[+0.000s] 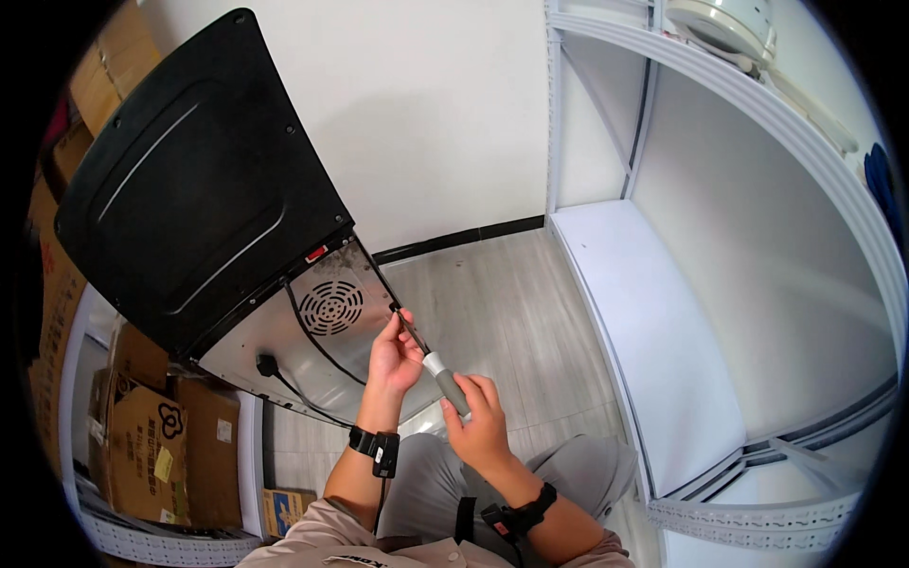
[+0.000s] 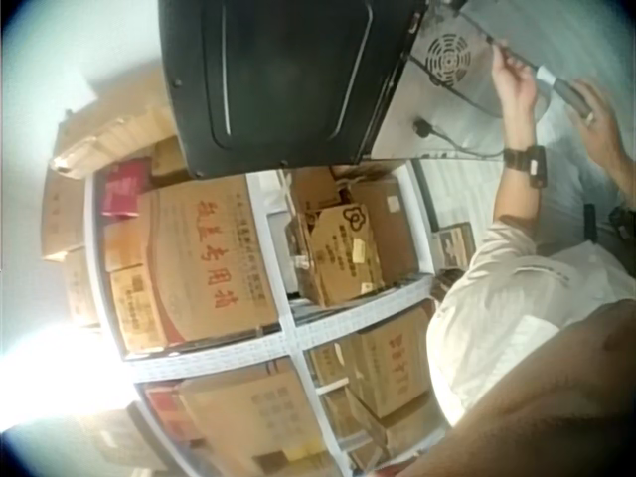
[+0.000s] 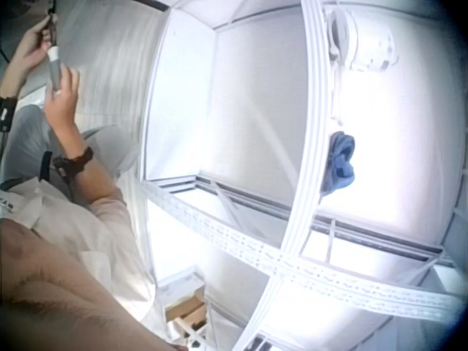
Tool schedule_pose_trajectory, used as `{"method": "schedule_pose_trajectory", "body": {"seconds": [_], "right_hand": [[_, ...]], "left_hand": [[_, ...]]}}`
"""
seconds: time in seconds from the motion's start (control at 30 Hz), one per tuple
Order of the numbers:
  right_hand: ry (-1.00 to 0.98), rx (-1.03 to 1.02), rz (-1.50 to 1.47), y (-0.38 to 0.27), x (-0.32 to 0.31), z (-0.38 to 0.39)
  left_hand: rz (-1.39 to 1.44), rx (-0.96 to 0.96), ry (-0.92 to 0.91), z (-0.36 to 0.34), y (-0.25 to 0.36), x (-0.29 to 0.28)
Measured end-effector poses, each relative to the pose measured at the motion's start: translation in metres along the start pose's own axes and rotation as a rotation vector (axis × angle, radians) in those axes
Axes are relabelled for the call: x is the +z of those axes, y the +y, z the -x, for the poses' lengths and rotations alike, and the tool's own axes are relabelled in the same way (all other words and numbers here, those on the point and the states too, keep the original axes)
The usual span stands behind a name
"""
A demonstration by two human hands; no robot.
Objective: The person uses a screwdriver to remove screws from the back panel of a small refrigerator and then works on the internal wiring of a white cylindrical appliance on a shelf. The person manipulates wires and components inside the appliance.
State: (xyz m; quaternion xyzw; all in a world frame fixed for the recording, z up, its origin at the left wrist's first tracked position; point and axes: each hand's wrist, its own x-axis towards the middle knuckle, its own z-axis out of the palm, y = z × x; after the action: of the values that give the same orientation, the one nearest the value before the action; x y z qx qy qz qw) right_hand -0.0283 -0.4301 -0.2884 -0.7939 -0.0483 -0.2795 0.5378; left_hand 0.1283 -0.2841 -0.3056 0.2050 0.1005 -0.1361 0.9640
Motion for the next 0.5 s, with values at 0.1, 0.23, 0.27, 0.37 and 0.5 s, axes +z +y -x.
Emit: {"method": "schedule_pose_trajectory", "body": {"seconds": [0.1, 0.23, 0.27, 0.37, 0.5], "right_hand": [[0.002, -0.029, 0.012, -0.0002, 0.0013, 0.0000], [-0.004, -0.023, 0.020, -0.0007, 0.0029, -0.0002], [-0.004, -0.017, 0.015, -0.0022, 0.0031, -0.0001], [-0.001, -0.014, 0.008, -0.0043, 0.0034, -0.0003], [0.002, -0.014, 0.001, -0.0069, 0.0038, -0.0026]], "left_hand": [[-0.011, -0.001, -0.001, 0.0005, 0.0014, 0.0004], [-0.034, 0.000, 0.022, -0.0018, 0.0035, 0.0007], [-0.042, 0.002, 0.029, -0.0022, 0.0041, 0.0005], [-0.036, -0.002, 0.024, -0.0024, 0.0040, -0.0003], [-0.028, -0.010, 0.013, -0.0012, 0.0048, -0.0016]]}}
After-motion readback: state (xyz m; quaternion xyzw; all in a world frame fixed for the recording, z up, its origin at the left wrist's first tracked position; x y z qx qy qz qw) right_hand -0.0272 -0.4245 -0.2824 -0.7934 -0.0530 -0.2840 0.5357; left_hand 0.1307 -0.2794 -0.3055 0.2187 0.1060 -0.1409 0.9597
